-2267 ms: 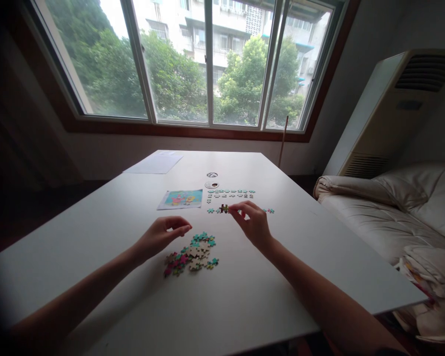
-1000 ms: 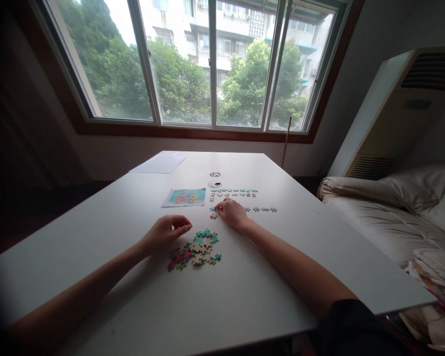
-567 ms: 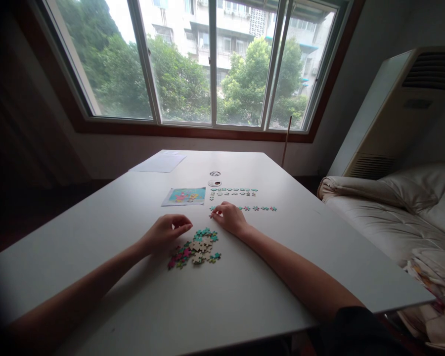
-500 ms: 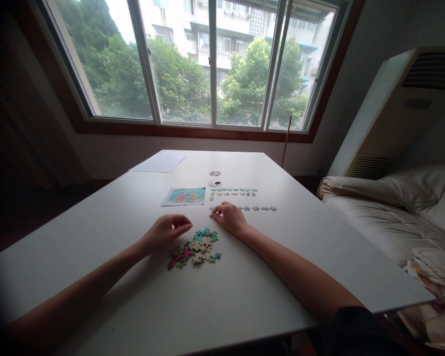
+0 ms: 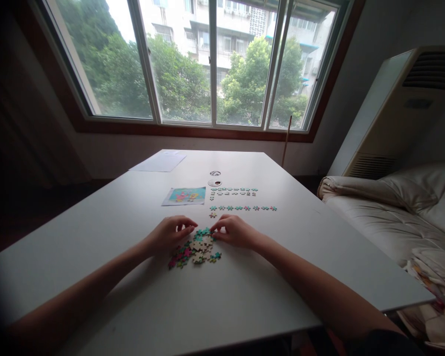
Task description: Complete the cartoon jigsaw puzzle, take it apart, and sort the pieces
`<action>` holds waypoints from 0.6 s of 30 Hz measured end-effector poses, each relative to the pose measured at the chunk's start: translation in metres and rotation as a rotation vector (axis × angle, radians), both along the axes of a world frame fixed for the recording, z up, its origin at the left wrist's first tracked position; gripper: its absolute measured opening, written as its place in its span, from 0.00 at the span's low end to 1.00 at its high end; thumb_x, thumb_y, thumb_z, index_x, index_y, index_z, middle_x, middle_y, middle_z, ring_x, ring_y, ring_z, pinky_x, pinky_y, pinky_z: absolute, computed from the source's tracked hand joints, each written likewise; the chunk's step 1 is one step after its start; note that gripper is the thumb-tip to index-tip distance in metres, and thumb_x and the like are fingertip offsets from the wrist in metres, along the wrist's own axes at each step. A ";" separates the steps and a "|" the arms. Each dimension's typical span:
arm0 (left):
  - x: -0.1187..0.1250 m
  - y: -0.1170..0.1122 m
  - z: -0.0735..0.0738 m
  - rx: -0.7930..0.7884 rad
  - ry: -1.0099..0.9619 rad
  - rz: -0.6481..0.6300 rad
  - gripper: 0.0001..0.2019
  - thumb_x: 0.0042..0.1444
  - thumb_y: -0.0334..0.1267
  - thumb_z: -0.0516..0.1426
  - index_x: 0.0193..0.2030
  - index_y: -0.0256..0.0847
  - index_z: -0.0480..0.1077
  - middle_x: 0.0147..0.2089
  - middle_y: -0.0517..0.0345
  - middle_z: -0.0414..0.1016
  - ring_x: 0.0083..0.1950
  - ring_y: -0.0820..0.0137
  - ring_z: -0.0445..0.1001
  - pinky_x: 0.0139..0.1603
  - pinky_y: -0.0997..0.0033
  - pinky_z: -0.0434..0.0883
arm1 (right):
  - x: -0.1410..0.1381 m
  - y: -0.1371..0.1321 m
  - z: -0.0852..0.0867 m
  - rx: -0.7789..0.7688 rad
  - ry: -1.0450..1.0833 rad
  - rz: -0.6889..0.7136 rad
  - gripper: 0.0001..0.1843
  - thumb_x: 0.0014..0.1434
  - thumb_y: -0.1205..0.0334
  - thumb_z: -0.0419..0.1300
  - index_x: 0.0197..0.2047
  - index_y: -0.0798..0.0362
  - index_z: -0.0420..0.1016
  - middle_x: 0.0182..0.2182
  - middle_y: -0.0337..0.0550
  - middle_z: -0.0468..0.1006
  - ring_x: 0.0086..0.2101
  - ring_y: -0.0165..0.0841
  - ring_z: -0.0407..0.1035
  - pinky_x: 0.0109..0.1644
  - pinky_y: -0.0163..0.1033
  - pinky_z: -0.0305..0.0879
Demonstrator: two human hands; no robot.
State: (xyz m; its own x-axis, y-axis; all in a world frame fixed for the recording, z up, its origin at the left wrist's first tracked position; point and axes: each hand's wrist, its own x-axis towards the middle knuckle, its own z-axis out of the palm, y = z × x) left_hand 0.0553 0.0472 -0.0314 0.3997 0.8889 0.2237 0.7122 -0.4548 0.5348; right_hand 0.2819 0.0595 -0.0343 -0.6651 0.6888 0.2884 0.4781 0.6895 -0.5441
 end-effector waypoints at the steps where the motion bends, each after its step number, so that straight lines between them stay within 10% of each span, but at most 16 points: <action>1: 0.002 0.000 -0.002 0.005 0.014 -0.012 0.13 0.52 0.42 0.51 0.38 0.42 0.74 0.33 0.56 0.72 0.30 0.71 0.67 0.32 0.74 0.63 | 0.001 -0.003 -0.001 -0.005 0.009 -0.019 0.10 0.52 0.63 0.58 0.38 0.53 0.75 0.30 0.42 0.71 0.23 0.22 0.61 0.30 0.30 0.61; 18: 0.014 -0.014 -0.003 0.092 0.145 -0.167 0.16 0.58 0.42 0.46 0.50 0.45 0.66 0.41 0.51 0.65 0.44 0.64 0.64 0.46 0.64 0.63 | 0.002 -0.011 -0.001 -0.055 -0.009 -0.104 0.07 0.50 0.61 0.59 0.33 0.53 0.75 0.29 0.40 0.71 0.25 0.24 0.62 0.31 0.30 0.61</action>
State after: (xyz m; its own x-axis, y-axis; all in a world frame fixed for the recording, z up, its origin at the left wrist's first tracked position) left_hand 0.0691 0.0330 -0.0341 0.5734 0.7862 0.2305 0.6890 -0.6149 0.3836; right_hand 0.2841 0.0488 -0.0349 -0.5914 0.7690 0.2427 0.5503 0.6049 -0.5756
